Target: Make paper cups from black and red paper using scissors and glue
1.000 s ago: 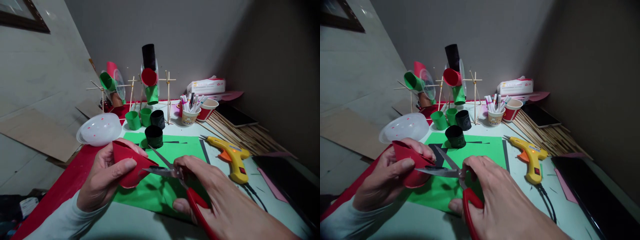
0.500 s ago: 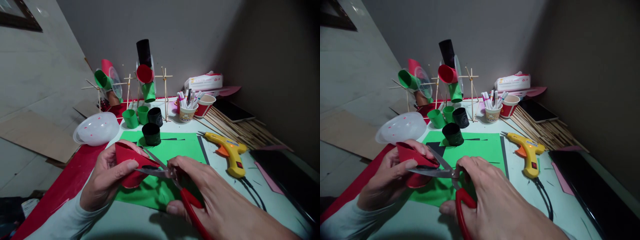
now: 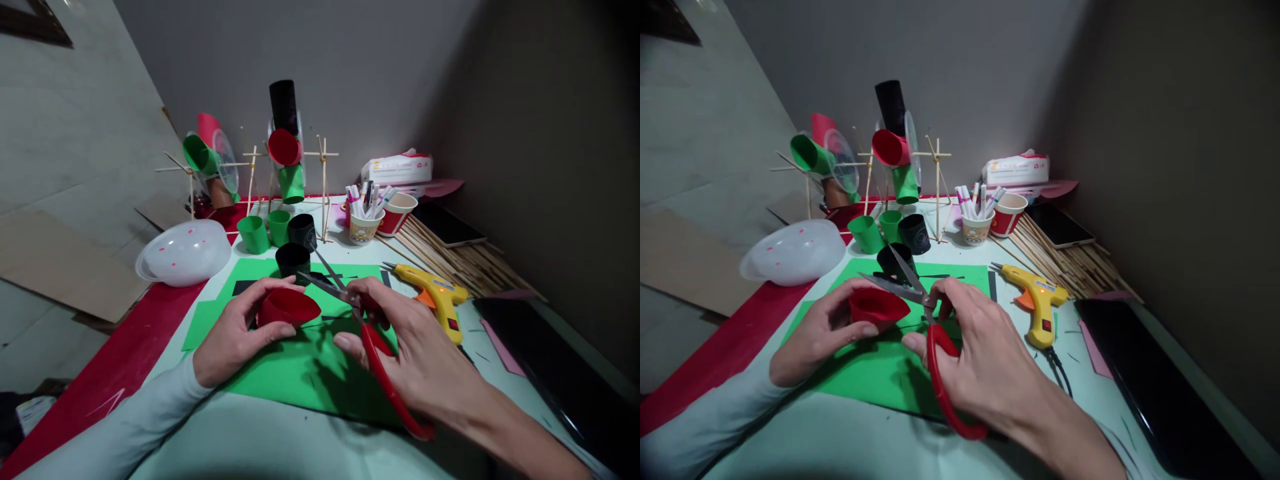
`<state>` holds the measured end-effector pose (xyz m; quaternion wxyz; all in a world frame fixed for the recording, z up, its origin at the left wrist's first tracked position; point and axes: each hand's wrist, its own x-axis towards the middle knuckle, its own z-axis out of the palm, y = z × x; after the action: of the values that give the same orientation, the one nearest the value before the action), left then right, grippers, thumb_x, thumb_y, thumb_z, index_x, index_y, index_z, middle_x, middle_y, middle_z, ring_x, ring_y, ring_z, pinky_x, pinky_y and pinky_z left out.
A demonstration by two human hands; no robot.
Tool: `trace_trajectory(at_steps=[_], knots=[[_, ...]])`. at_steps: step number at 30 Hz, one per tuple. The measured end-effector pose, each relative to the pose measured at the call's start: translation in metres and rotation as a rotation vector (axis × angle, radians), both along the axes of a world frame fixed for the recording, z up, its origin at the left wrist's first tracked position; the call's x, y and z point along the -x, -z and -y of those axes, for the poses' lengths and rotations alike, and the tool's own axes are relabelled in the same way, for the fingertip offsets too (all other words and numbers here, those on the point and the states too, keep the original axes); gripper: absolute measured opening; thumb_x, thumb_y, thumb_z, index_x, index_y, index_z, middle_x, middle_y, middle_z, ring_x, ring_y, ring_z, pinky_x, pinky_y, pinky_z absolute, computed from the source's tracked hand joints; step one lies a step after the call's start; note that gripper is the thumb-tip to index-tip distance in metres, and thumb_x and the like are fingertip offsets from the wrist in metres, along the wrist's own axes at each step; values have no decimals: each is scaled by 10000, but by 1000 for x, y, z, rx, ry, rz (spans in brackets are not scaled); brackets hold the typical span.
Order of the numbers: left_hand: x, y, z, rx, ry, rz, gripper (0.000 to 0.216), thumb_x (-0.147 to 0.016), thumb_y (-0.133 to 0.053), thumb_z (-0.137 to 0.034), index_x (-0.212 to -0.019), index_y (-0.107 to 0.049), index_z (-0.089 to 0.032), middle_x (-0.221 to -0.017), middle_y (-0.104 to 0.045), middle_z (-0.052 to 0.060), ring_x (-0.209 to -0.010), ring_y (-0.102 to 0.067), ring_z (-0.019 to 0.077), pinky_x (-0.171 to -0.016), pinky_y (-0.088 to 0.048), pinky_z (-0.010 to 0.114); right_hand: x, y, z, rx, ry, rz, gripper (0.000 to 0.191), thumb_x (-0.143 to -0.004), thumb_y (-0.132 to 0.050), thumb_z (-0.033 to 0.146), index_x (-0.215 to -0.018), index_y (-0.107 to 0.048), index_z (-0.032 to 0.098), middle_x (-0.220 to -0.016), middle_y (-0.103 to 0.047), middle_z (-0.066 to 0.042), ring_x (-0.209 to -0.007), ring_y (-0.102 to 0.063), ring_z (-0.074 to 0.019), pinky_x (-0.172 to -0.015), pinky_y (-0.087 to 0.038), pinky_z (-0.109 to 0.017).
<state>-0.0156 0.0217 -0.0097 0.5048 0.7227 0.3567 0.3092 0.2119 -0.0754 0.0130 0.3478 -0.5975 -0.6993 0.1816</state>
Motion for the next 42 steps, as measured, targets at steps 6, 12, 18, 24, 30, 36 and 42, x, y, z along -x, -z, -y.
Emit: trace_trajectory(at_steps=[6,12,18,24,30,36,42], knots=[[5,-5,-11,-41,23,-73,573,-741,-854,-374,-1262,-643,-264,-1436,-627,65,-1337,-554,338,-1104,-454,406,-2,5,3,-88,-14,63,269,-919,-642,393,-1087,-561,200,-943,-634,-43,-841,-594,-239,-696,-468,-365],[16,-33,-5,-125,-56,142,343,-895,-693,-406,-1198,-669,-249,-1289,-687,49,-1253,-600,261,-1023,-482,301,2,10,6,-278,14,263,263,-884,-631,296,-1106,-593,161,-950,-607,-88,-843,-568,-275,-671,-464,-391],[12,-45,22,-151,-5,139,311,-843,-741,-445,-1057,-686,-226,-1055,-687,33,-1045,-646,234,-866,-525,296,6,13,6,-486,21,571,365,-815,-552,215,-1146,-645,92,-893,-608,-129,-818,-547,-317,-681,-455,-426],[1,-45,32,-1,-18,101,393,-758,-831,-283,-1021,-541,-247,-923,-703,-18,-931,-678,183,-838,-533,298,7,11,6,-617,67,719,381,-825,-536,217,-1138,-691,62,-818,-619,-143,-748,-494,-312,-663,-414,-420],[-1,-45,34,10,-66,113,406,-815,-778,-234,-1126,-518,-263,-750,-667,-80,-793,-667,125,-816,-500,266,11,9,6,-696,51,749,333,-838,-564,196,-1106,-703,55,-782,-629,-148,-723,-469,-306,-646,-387,-412],[1,-46,42,71,-93,187,338,-827,-770,-263,-1074,-540,-268,-723,-625,-87,-755,-634,106,-755,-502,227,11,7,7,-836,70,782,346,-825,-685,214,-1140,-654,74,-800,-660,-147,-744,-488,-301,-656,-398,-411],[9,-56,36,-75,-248,227,249,-770,-763,-231,-885,-542,-227,-728,-606,-63,-684,-616,107,-671,-508,220,7,6,16,-896,-18,807,388,-780,-667,183,-1158,-589,138,-789,-633,-117,-719,-484,-274,-629,-410,-391]])
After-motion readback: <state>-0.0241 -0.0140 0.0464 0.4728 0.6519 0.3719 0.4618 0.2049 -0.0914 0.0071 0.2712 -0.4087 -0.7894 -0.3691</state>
